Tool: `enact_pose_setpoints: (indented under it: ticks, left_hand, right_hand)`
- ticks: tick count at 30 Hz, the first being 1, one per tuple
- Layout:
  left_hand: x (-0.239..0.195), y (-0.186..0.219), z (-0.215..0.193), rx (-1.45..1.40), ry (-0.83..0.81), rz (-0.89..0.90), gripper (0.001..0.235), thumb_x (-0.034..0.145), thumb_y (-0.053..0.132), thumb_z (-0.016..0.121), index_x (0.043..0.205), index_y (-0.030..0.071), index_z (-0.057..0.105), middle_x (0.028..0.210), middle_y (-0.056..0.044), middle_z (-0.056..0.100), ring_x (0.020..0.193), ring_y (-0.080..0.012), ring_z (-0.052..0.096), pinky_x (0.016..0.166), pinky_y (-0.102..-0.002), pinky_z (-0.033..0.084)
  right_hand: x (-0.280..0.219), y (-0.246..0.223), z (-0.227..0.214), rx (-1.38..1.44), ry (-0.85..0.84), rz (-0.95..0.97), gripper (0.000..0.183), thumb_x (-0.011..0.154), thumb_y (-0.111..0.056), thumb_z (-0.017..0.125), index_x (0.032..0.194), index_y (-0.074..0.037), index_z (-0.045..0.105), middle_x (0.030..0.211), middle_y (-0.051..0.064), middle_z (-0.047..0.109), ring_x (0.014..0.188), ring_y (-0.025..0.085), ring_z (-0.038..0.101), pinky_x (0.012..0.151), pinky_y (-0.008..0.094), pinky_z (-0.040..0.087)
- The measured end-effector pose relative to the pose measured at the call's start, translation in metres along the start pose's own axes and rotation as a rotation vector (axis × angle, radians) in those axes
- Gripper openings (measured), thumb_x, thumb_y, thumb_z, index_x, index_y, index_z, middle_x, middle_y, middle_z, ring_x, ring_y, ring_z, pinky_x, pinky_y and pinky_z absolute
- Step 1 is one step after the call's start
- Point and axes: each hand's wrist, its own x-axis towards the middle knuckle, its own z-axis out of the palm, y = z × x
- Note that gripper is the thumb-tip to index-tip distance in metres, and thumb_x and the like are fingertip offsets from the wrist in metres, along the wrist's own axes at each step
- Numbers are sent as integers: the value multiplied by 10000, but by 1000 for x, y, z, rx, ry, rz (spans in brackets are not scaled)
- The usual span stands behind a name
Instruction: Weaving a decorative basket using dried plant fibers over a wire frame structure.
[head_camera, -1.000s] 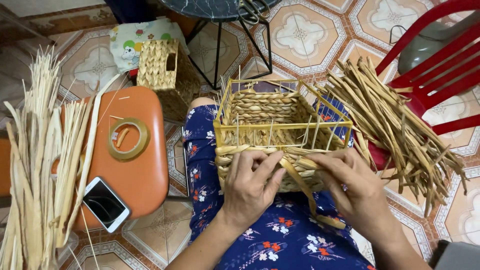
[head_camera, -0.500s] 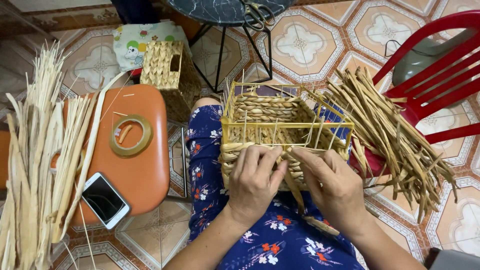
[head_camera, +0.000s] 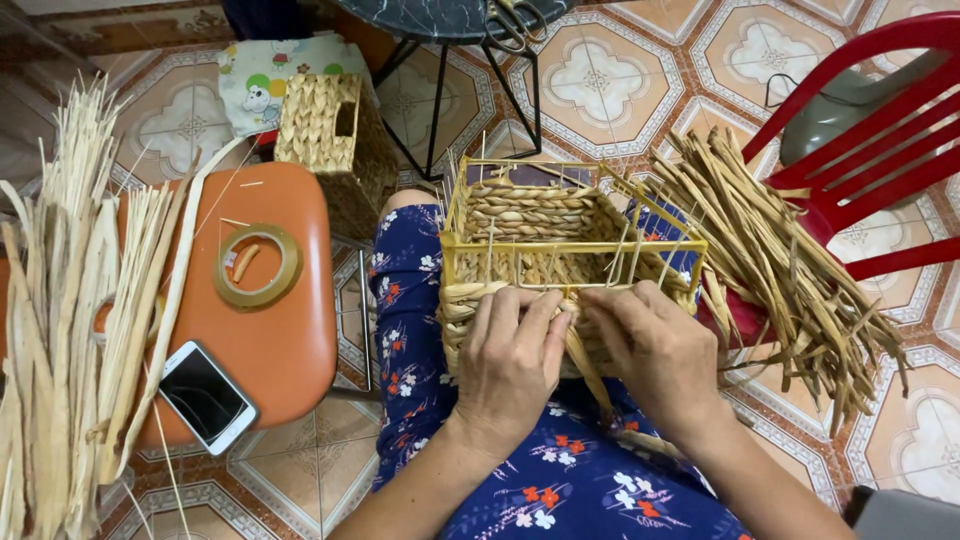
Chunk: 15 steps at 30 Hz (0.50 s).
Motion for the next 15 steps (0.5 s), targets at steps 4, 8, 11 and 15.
enact_pose_setpoints:
  ticks: [4, 8, 11, 15]
  left_hand:
    - [0, -1, -1, -16, 3, -28, 247, 902, 97, 767, 1120, -7, 720, 944, -105, 615, 877, -249, 615, 771, -367, 538]
    - [1, -3, 3, -8, -7, -42, 236, 914, 107, 768, 1117, -2, 719, 945, -103, 613, 876, -245, 615, 766, -361, 542]
    - [-1, -1, 1, -15, -10, -55, 231, 902, 103, 765, 1104, -1, 726, 938, -106, 615, 874, -255, 616, 773, -378, 539]
    - [-1, 0, -3, -39, 14, -67, 239, 907, 102, 757, 1120, 0, 726, 966, -99, 628, 909, -258, 626, 808, -376, 545]
  right_hand:
    - [-3, 3, 17, 124, 93, 130, 151, 904, -162, 786, 973, -59, 701, 906, 76, 729, 735, 210, 722, 642, 318, 564]
    - [-1, 0, 29, 140, 136, 191, 170, 894, -156, 812, 915, -46, 685, 857, 76, 725, 692, 199, 717, 619, 315, 563]
    - [0, -9, 33, 139, 182, 200, 179, 885, -141, 825, 878, -47, 673, 821, 83, 710, 681, 220, 705, 615, 335, 548]
    - [0, -15, 16, 169, 180, 172, 132, 894, -115, 795, 962, -51, 702, 861, 96, 711, 727, 239, 706, 651, 352, 547]
